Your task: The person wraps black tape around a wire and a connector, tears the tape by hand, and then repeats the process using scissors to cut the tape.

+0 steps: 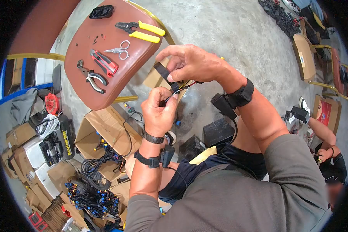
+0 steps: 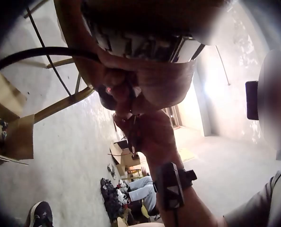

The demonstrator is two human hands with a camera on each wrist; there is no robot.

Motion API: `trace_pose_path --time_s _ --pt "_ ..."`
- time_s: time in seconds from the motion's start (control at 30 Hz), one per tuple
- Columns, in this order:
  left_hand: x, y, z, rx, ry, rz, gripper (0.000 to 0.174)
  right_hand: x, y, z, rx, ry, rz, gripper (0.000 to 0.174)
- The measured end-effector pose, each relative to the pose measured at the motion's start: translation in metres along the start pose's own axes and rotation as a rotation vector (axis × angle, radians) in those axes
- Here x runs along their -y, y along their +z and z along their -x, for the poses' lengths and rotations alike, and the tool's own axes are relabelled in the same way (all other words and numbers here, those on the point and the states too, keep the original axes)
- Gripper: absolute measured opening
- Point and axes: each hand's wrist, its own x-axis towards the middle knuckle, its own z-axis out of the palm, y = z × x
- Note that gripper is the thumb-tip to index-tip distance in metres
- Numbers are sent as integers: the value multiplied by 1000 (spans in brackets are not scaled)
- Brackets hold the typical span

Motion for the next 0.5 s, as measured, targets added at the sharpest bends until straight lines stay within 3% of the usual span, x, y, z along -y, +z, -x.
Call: trace_pose_path --time_s 0.1,0.2,0.4,0.5 --pt "-7 0 -2 23 -55 59 17 15 -3 6 9 85 -2 52" --pt "0 -2 -7 38 -127 190 17 10 -3 3 17 -94 128 57" --pt "-5 -4 -18 -41 -327 299 10 31 -1 12 27 -62 209 63" --pt "-2 -7 -19 -71 -337 308 21 27 3 12 15 -94 214 66"
